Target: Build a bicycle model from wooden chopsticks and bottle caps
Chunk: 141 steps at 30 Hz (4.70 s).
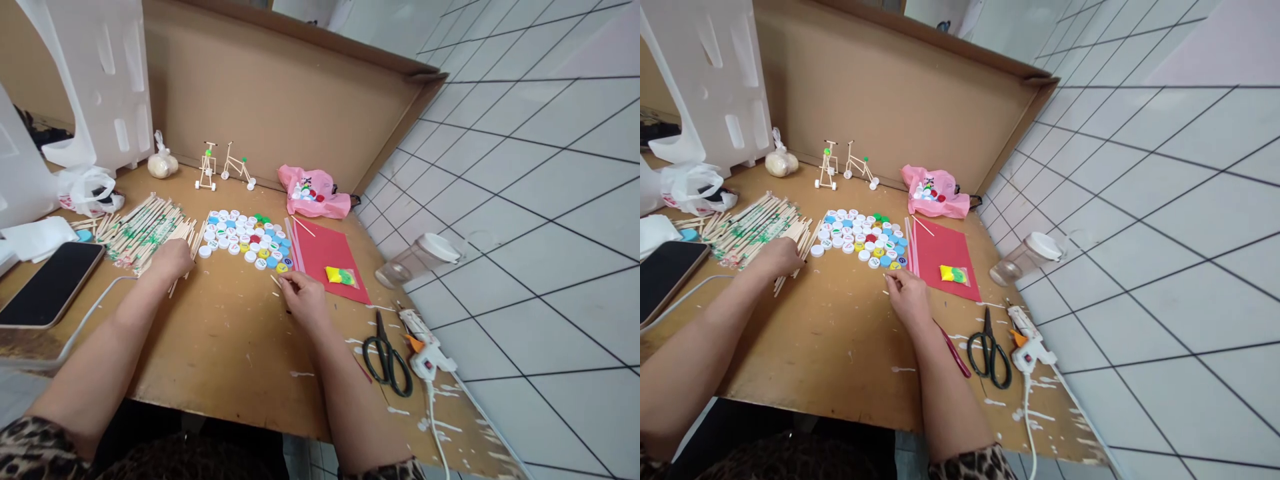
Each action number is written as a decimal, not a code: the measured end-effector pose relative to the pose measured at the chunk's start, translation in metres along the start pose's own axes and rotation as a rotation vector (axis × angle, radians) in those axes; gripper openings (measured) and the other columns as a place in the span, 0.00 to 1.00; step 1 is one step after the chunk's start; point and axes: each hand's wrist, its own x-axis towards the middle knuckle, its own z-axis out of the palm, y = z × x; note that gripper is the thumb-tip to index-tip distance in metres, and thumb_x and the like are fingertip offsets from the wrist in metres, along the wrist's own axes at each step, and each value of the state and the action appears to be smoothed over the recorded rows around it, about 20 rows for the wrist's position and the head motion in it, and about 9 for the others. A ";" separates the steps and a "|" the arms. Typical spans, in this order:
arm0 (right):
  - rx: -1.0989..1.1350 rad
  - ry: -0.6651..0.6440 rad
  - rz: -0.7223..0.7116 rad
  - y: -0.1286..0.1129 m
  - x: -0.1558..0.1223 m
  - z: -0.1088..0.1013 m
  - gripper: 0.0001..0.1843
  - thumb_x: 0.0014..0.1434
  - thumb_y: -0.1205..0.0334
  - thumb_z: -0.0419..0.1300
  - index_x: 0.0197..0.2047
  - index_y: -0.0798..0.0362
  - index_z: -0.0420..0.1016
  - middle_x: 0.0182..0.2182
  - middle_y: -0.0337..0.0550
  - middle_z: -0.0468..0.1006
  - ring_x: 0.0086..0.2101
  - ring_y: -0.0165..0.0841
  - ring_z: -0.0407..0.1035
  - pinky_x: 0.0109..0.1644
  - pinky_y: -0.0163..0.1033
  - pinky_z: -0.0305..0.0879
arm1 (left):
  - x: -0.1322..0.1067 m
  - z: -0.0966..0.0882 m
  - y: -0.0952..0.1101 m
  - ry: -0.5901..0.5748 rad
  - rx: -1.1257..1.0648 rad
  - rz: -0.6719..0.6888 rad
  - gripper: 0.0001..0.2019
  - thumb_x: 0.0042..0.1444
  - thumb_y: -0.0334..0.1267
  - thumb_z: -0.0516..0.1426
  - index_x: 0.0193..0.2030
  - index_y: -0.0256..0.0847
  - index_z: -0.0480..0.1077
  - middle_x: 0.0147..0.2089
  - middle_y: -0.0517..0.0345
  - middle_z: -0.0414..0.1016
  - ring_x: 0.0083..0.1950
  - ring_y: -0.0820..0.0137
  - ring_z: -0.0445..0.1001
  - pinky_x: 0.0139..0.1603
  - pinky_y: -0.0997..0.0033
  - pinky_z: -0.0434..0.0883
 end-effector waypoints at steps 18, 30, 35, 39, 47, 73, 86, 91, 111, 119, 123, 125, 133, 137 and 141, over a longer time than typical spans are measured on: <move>0.090 0.000 0.036 -0.001 0.002 0.001 0.11 0.54 0.60 0.55 0.31 0.50 0.80 0.29 0.46 0.83 0.30 0.38 0.76 0.38 0.41 0.71 | -0.002 -0.014 -0.029 -0.101 -0.504 -0.067 0.17 0.43 0.33 0.58 0.07 0.44 0.60 0.11 0.59 0.65 0.17 0.70 0.66 0.22 0.73 0.64; 0.596 -0.090 0.267 -0.029 -0.003 0.017 0.14 0.50 0.50 0.61 0.31 0.52 0.79 0.24 0.41 0.79 0.20 0.29 0.68 0.25 0.35 0.67 | -0.038 0.014 0.034 -0.261 -0.919 0.339 0.07 0.47 0.36 0.57 0.20 0.41 0.67 0.16 0.66 0.65 0.18 0.76 0.62 0.23 0.76 0.61; 0.733 -0.122 0.286 -0.042 -0.004 0.029 0.16 0.50 0.50 0.61 0.37 0.51 0.78 0.30 0.41 0.81 0.22 0.28 0.69 0.27 0.34 0.69 | -0.044 0.038 0.046 -0.166 -0.862 0.607 0.06 0.49 0.32 0.55 0.23 0.39 0.68 0.20 0.66 0.66 0.23 0.76 0.62 0.26 0.76 0.59; 0.707 -0.077 0.249 -0.045 -0.003 0.035 0.13 0.52 0.51 0.60 0.35 0.51 0.79 0.30 0.41 0.80 0.27 0.31 0.71 0.30 0.35 0.70 | -0.043 0.046 0.046 -0.042 -0.705 0.729 0.08 0.50 0.30 0.56 0.21 0.38 0.67 0.21 0.64 0.66 0.25 0.75 0.62 0.27 0.76 0.58; 0.666 -0.008 0.176 -0.043 -0.003 0.038 0.10 0.52 0.55 0.60 0.26 0.51 0.76 0.27 0.39 0.76 0.30 0.32 0.70 0.36 0.37 0.68 | -0.037 0.050 0.041 0.061 -0.540 0.812 0.07 0.52 0.28 0.57 0.27 0.39 0.74 0.27 0.57 0.75 0.29 0.71 0.69 0.33 0.74 0.64; 0.594 -0.083 0.181 -0.035 -0.006 0.047 0.08 0.51 0.56 0.62 0.26 0.51 0.77 0.25 0.40 0.74 0.30 0.33 0.67 0.34 0.37 0.66 | -0.033 0.058 0.036 -0.114 -0.574 0.766 0.10 0.56 0.35 0.57 0.25 0.38 0.75 0.27 0.58 0.76 0.29 0.72 0.70 0.32 0.75 0.62; 0.807 -0.192 0.371 -0.040 -0.001 0.038 0.14 0.43 0.51 0.67 0.22 0.52 0.71 0.18 0.33 0.67 0.22 0.26 0.60 0.27 0.33 0.59 | -0.040 0.058 0.038 -0.508 -0.814 0.597 0.17 0.49 0.47 0.62 0.19 0.39 0.65 0.16 0.69 0.58 0.21 0.78 0.54 0.24 0.75 0.53; 0.896 -0.265 0.489 -0.042 0.002 0.028 0.20 0.36 0.46 0.72 0.23 0.53 0.72 0.15 0.30 0.68 0.19 0.24 0.60 0.27 0.32 0.59 | -0.044 0.050 0.039 -0.674 -0.970 0.520 0.14 0.47 0.47 0.63 0.23 0.39 0.71 0.21 0.63 0.70 0.23 0.77 0.63 0.28 0.75 0.61; 1.010 -0.306 0.599 -0.042 0.001 0.034 0.22 0.34 0.47 0.74 0.25 0.54 0.76 0.13 0.28 0.68 0.16 0.21 0.61 0.24 0.30 0.59 | -0.043 0.043 0.033 -0.790 -0.985 0.404 0.11 0.50 0.44 0.65 0.28 0.37 0.77 0.26 0.58 0.77 0.26 0.77 0.70 0.32 0.74 0.68; 0.955 -0.301 0.545 -0.043 0.000 0.032 0.20 0.37 0.48 0.73 0.26 0.54 0.76 0.14 0.29 0.69 0.17 0.22 0.62 0.25 0.30 0.61 | -0.040 0.045 0.035 -0.675 -1.016 0.452 0.14 0.42 0.47 0.68 0.29 0.37 0.78 0.26 0.59 0.75 0.27 0.77 0.67 0.30 0.76 0.66; 0.935 -0.285 0.535 -0.043 -0.001 0.033 0.18 0.37 0.49 0.73 0.25 0.53 0.77 0.14 0.29 0.69 0.18 0.23 0.63 0.26 0.31 0.63 | -0.040 0.046 0.035 -0.661 -1.007 0.443 0.14 0.43 0.47 0.66 0.29 0.38 0.79 0.25 0.59 0.74 0.27 0.76 0.67 0.30 0.76 0.66; 0.942 -0.268 0.535 -0.043 -0.001 0.035 0.18 0.36 0.49 0.73 0.25 0.53 0.77 0.15 0.30 0.70 0.18 0.23 0.64 0.26 0.32 0.64 | -0.039 0.047 0.034 -0.650 -1.002 0.445 0.13 0.44 0.47 0.66 0.30 0.38 0.79 0.24 0.59 0.74 0.27 0.76 0.67 0.30 0.76 0.66; 0.923 -0.227 0.498 -0.040 -0.002 0.041 0.17 0.36 0.49 0.73 0.23 0.53 0.78 0.19 0.32 0.72 0.20 0.23 0.65 0.28 0.32 0.67 | -0.036 0.053 0.033 -0.525 -0.935 0.538 0.15 0.45 0.49 0.64 0.31 0.37 0.81 0.22 0.61 0.71 0.24 0.77 0.58 0.26 0.76 0.59; 0.923 -0.230 0.498 -0.042 -0.002 0.040 0.18 0.35 0.47 0.73 0.22 0.53 0.77 0.19 0.32 0.71 0.20 0.24 0.66 0.27 0.32 0.69 | -0.035 0.054 0.031 -0.495 -0.899 0.547 0.12 0.49 0.44 0.61 0.32 0.37 0.81 0.20 0.62 0.66 0.22 0.77 0.53 0.24 0.76 0.52; 0.894 -0.205 0.455 -0.041 -0.002 0.039 0.17 0.35 0.49 0.73 0.23 0.53 0.77 0.21 0.33 0.71 0.20 0.24 0.67 0.27 0.33 0.69 | -0.036 0.052 0.031 -0.504 -0.876 0.546 0.12 0.51 0.42 0.59 0.33 0.37 0.81 0.18 0.64 0.62 0.22 0.77 0.52 0.24 0.76 0.51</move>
